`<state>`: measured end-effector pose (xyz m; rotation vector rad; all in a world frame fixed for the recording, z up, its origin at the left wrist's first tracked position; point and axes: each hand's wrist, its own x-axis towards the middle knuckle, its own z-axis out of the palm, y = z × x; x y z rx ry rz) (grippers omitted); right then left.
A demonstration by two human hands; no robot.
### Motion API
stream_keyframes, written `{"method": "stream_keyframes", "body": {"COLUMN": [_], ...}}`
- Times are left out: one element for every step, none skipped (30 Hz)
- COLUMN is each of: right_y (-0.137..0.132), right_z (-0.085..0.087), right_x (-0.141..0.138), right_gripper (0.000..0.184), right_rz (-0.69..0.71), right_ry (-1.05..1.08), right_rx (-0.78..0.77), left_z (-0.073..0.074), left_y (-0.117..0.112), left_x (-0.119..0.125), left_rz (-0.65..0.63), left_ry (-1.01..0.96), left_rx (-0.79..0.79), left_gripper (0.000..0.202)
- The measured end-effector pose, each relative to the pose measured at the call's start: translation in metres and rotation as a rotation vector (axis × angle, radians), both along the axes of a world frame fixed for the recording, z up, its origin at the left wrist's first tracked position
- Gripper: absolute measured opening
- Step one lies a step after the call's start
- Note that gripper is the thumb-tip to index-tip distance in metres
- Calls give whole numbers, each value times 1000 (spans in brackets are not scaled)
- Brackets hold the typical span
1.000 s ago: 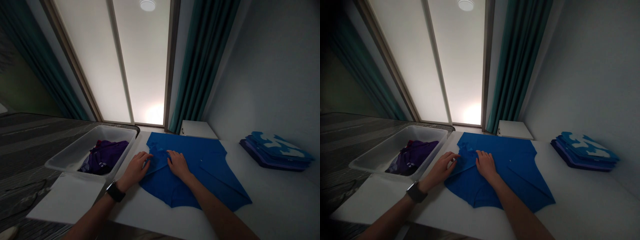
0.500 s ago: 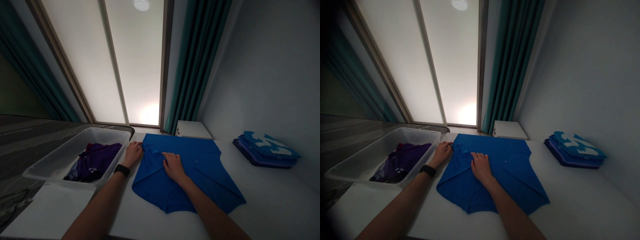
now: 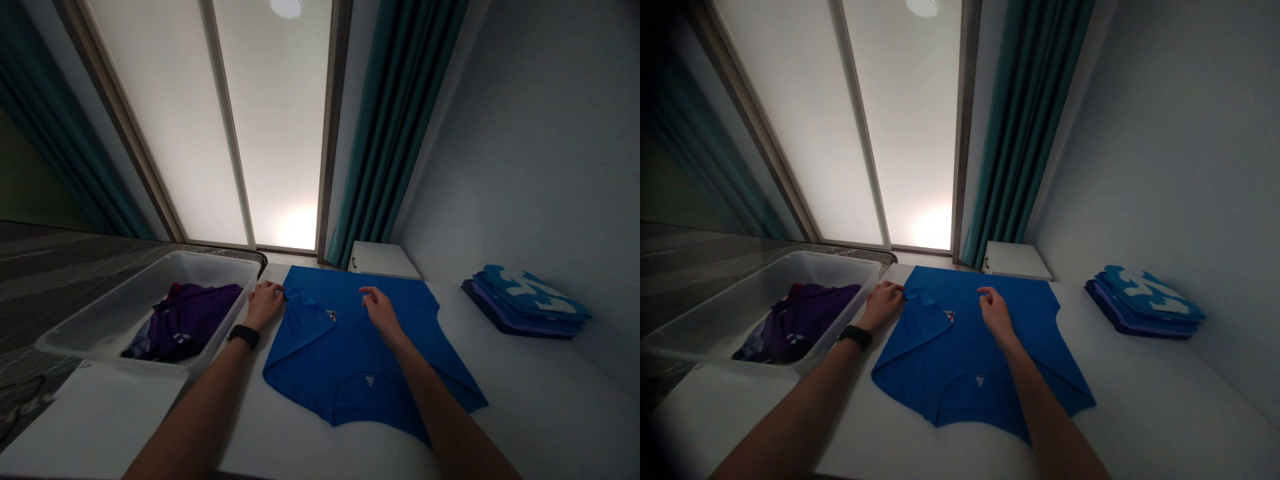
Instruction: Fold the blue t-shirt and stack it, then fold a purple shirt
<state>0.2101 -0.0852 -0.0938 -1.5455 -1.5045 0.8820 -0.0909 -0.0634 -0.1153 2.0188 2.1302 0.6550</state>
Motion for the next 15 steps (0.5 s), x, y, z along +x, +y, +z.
{"method": "stream_keyframes", "body": {"right_y": [0, 1, 3, 6, 11, 16, 23, 31, 39, 46, 53, 59, 64, 68, 70], "right_z": [0, 1, 2, 4, 5, 6, 7, 7, 7, 6, 4, 2, 1, -1, -3], "right_x": [-7, -16, -25, -36, -46, -56, -66, -76, -85, -93, -101, -108, -115, -120, -125], "right_gripper": [33, 31, 30, 30, 29, 30, 31, 32, 33, 34, 34, 35, 35, 36, 35], "right_rz": [71, 154, 239, 318, 385, 432, 459, 478, 489, 490, 487, 481, 475, 470, 468], "right_ry": [-62, -134, -213, -296, -374, -448, -513, -573, -634, -689, -730, -757, -771, -775, -775], "right_rx": [-15, -19, -9, 18, 59, 105, 152, 193, 215, 229, 239, 245, 252, 258, 264], "left_z": [0, 0, 0, -1, -1, -2, -2, -2, -1, -1, -1, 0, 0, 0, 0], "left_y": [0, 0, 0, 0, 0, 0, 0, -1, -1, -1, -1, -1, -1, -1, -1], "left_x": [0, 0, 0, 0, 0, 0, 0, 0, 0, 0, 0, 0, 0, 0, 0], "left_rz": [6, 9, 9, 7, 6, 5, 5, 5, 4, 4, 6, 9, 13, 17, 18], "left_ry": [-1, 2, 6, 11, 14, 15, 15, 14, 15, 15, 15, 13, 11, 7, 2], "left_rx": [2, 4, 5, 6, 6, 6, 6, 7, 6, 5, 2, -1, -4, -6, -7], "left_gripper": [31, 31, 31, 31, 30, 30, 30, 30, 30, 30, 31, 31, 30, 30, 30]}}
